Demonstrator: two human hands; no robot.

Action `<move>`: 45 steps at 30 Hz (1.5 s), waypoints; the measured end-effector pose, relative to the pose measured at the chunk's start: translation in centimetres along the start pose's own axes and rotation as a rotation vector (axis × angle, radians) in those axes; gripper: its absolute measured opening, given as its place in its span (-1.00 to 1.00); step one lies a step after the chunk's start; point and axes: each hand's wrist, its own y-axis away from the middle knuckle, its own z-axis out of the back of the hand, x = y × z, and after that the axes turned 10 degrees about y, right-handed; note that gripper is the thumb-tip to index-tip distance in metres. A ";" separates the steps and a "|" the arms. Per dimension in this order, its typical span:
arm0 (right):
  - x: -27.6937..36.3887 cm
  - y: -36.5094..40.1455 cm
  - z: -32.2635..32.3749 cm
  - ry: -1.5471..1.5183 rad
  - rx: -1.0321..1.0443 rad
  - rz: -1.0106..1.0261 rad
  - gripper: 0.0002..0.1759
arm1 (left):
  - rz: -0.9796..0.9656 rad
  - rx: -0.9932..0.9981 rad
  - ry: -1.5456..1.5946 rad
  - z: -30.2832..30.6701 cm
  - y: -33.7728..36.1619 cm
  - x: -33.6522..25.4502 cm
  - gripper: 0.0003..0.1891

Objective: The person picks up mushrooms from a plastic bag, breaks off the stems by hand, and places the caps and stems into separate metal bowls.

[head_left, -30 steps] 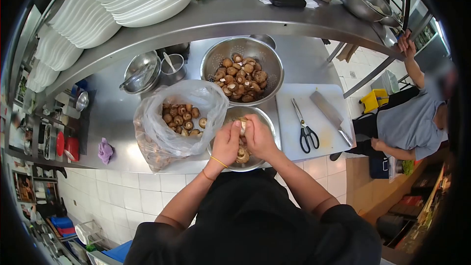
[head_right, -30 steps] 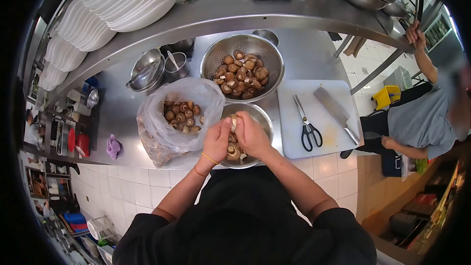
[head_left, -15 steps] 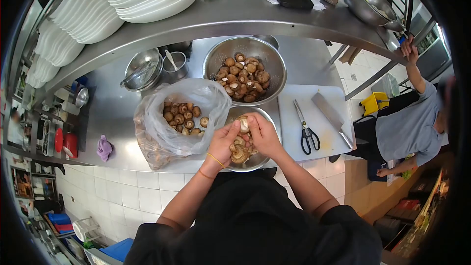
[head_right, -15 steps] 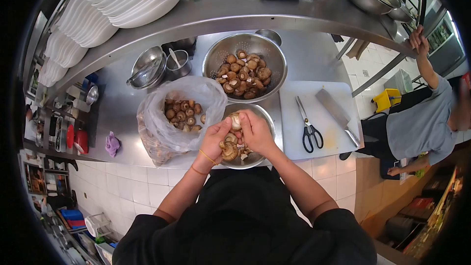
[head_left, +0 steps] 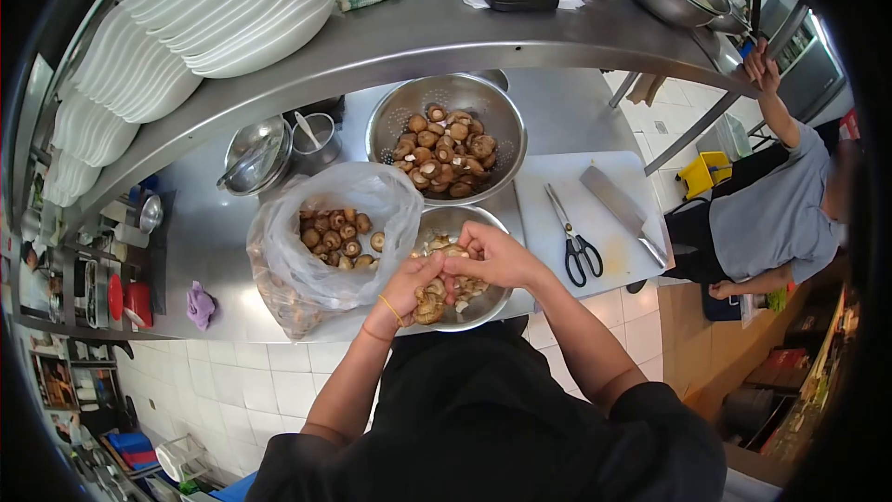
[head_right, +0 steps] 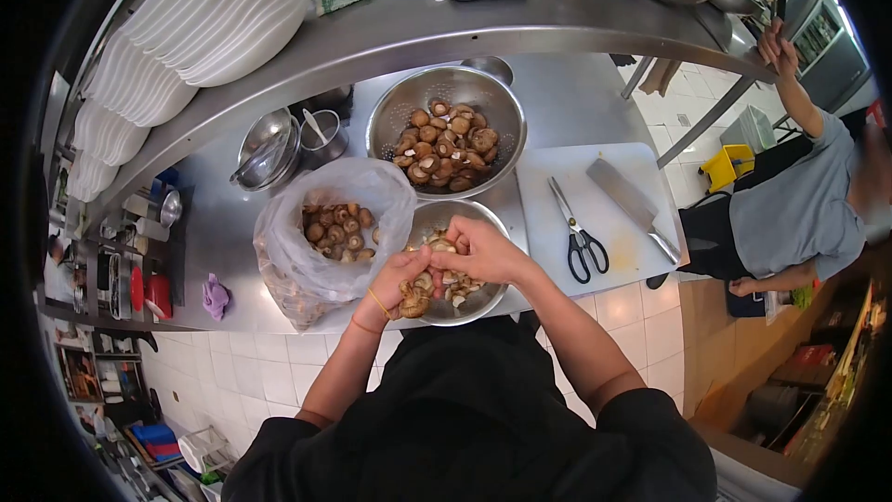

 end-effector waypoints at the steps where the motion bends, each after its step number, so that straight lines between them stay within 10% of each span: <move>1: -0.3 0.0 -0.4 0.000 -0.003 0.001 -0.53 | 0.000 0.002 -0.002 0.0 -0.1 0.0 -0.57; 13: -0.3 0.8 -2.5 0.264 -0.219 0.059 -0.65 | -0.116 -0.056 -0.483 -0.7 -1.6 -0.4 -0.58; 20: -2.3 1.4 -1.1 -0.055 -0.431 0.005 -0.60 | -0.168 -0.154 -0.077 -1.7 -4.3 -3.8 -0.47; 25: -1.8 1.4 -1.0 0.900 -0.694 0.456 -0.59 | -0.212 -0.354 0.112 -1.6 -8.8 -5.5 -0.38; 27: 0.5 2.5 -1.4 0.003 -0.438 0.156 -0.44 | -0.309 -0.351 0.018 -2.0 -8.3 -3.9 -0.39; 45: 1.8 1.4 -2.8 0.187 -0.428 0.301 -0.75 | -0.361 -0.217 -0.264 -4.9 0.7 -0.9 -0.70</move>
